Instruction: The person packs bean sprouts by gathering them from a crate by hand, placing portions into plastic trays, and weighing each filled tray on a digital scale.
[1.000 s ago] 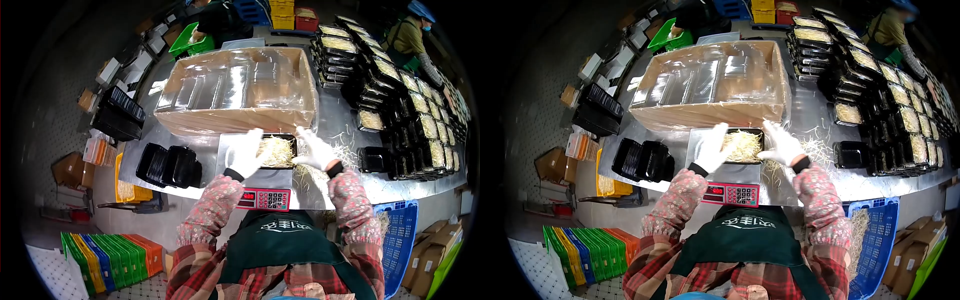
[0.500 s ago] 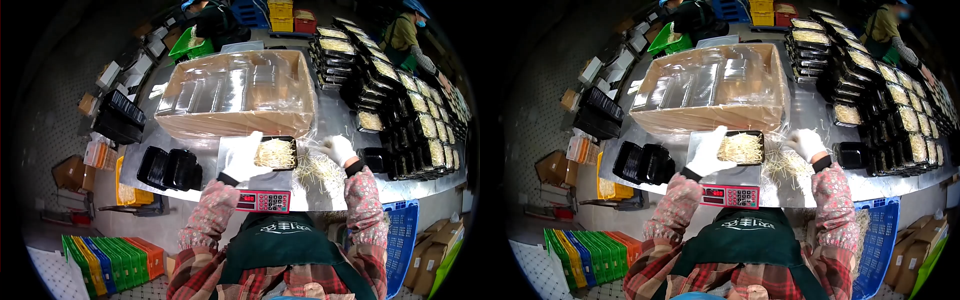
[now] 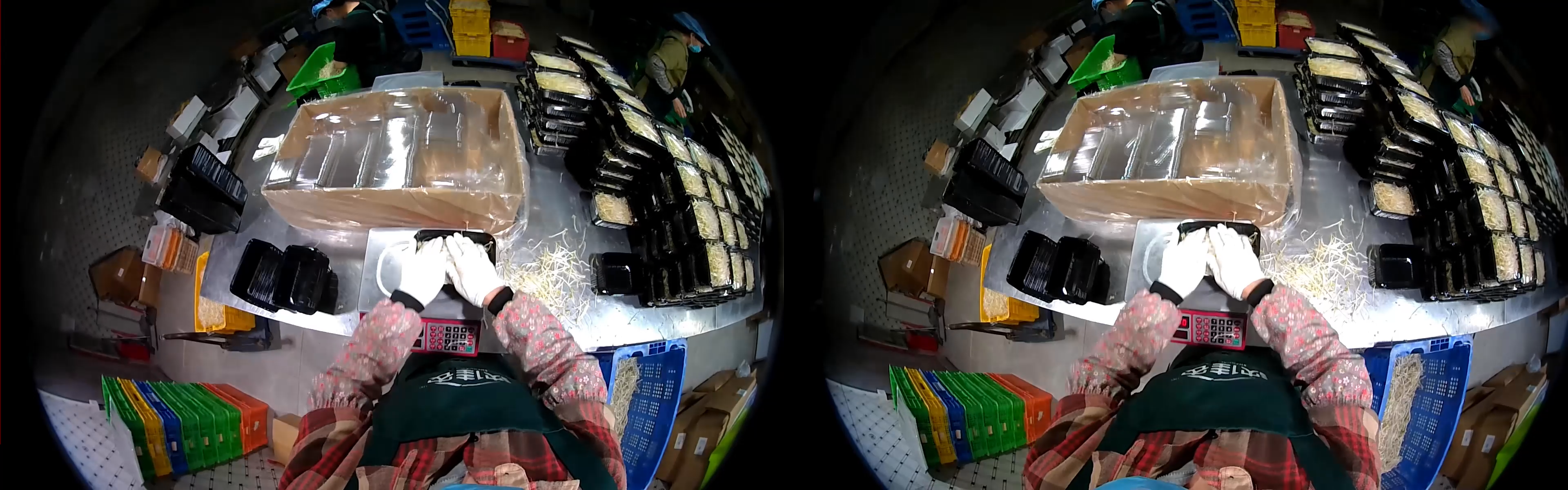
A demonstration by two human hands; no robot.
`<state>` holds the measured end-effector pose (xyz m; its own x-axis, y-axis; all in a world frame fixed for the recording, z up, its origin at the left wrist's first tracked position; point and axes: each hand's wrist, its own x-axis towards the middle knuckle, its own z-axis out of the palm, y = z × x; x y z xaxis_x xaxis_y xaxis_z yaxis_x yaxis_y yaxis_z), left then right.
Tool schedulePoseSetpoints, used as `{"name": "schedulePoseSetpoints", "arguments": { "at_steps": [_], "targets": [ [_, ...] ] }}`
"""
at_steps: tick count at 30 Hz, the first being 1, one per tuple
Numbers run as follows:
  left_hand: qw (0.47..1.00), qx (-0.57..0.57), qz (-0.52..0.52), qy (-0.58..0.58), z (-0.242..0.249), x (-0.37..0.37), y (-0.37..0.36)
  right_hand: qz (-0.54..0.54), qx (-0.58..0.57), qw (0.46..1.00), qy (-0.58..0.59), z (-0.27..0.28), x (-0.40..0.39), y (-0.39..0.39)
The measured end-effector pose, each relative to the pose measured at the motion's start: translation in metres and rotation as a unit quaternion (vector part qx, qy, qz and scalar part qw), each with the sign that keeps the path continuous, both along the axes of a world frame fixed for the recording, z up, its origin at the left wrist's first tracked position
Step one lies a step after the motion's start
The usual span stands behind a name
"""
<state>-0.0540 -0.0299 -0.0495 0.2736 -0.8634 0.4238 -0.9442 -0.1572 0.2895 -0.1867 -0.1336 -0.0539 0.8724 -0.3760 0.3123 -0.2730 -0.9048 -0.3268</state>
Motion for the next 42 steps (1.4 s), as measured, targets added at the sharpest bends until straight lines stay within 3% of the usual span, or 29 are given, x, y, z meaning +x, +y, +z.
{"name": "schedulePoseSetpoints", "arguments": {
  "at_steps": [3, 6, 8, 10, 12, 15, 18, 20, 21, 23, 25, 26, 28, 30, 31, 32, 34, 35, 36, 38, 40, 41, 42],
  "targets": [
    [0.983, 0.169, -0.005, -0.071, 0.0, 0.01, -0.018, 0.002, 0.062, 0.998, 0.004, -0.005, 0.009, -0.015],
    [0.987, 0.156, 0.002, -0.024, 0.006, 0.006, -0.013, 0.043, 0.081, 0.995, -0.039, -0.004, 0.004, -0.017],
    [0.999, 0.04, -0.006, 0.033, -0.003, 0.007, -0.003, 0.101, 0.099, 0.99, -0.017, -0.003, -0.003, -0.034],
    [0.997, -0.054, -0.011, 0.058, 0.009, 0.002, -0.001, 0.085, 0.183, 0.979, 0.036, 0.065, -0.01, -0.045],
    [0.987, -0.044, -0.053, 0.144, 0.03, -0.007, -0.009, 0.054, 0.265, 0.962, -0.045, 0.09, 0.006, -0.08],
    [0.991, -0.003, -0.128, 0.042, 0.013, -0.006, -0.031, -0.026, 0.193, 0.977, -0.085, 0.093, 0.051, -0.129],
    [0.992, 0.026, -0.114, 0.055, 0.006, -0.007, -0.041, -0.144, 0.12, 0.982, -0.012, 0.06, 0.101, -0.159],
    [0.993, 0.018, -0.104, 0.06, 0.008, -0.008, -0.041, -0.139, 0.021, 0.989, 0.047, 0.035, 0.116, -0.166],
    [0.993, 0.013, -0.106, 0.057, 0.007, -0.008, -0.041, -0.136, 0.167, 0.965, 0.149, 0.036, 0.127, -0.177],
    [0.991, 0.006, -0.11, 0.069, 0.007, -0.009, -0.037, -0.134, 0.081, 0.981, 0.115, 0.04, 0.128, -0.175],
    [0.99, 0.016, -0.103, 0.095, 0.005, -0.008, -0.036, -0.121, 0.041, 0.989, 0.068, 0.079, 0.111, -0.162],
    [0.987, 0.037, -0.098, 0.124, 0.008, -0.008, -0.034, -0.113, -0.029, 0.99, 0.083, 0.063, 0.115, -0.182],
    [0.987, 0.008, -0.087, 0.132, 0.023, -0.009, -0.026, -0.082, 0.015, 0.996, 0.023, 0.114, 0.082, -0.167],
    [0.984, -0.103, -0.085, 0.122, 0.041, -0.004, -0.019, -0.061, 0.032, 0.994, 0.088, 0.152, 0.059, -0.162],
    [0.975, -0.097, -0.056, 0.193, 0.057, 0.0, -0.011, -0.052, 0.072, 0.996, -0.024, 0.138, 0.048, -0.175],
    [0.96, -0.09, -0.025, 0.263, 0.084, 0.004, -0.002, -0.076, 0.084, 0.993, -0.027, 0.145, 0.041, -0.177],
    [0.876, -0.222, -0.028, 0.427, 0.078, 0.03, 0.005, -0.088, 0.051, 0.989, -0.108, 0.168, 0.022, -0.164],
    [0.833, -0.228, -0.031, 0.503, 0.088, 0.044, 0.013, -0.078, 0.054, 0.987, -0.13, 0.185, 0.013, -0.151],
    [0.783, -0.233, -0.033, 0.576, 0.098, 0.058, 0.021, -0.042, 0.132, 0.974, -0.181, 0.195, 0.005, -0.139],
    [0.638, -0.191, -0.051, 0.745, 0.099, 0.093, 0.028, 0.086, 0.135, 0.951, -0.263, 0.205, -0.006, -0.12],
    [0.517, -0.172, -0.089, 0.834, 0.124, 0.097, 0.037, 0.229, 0.014, 0.941, -0.25, 0.219, -0.011, -0.099],
    [0.51, -0.163, -0.069, 0.842, 0.141, 0.088, 0.038, 0.282, 0.054, 0.929, -0.235, 0.219, -0.013, -0.086],
    [0.512, -0.164, -0.069, 0.841, 0.137, 0.092, 0.039, 0.297, 0.212, 0.918, -0.157, 0.211, -0.017, -0.072]
  ]
}}
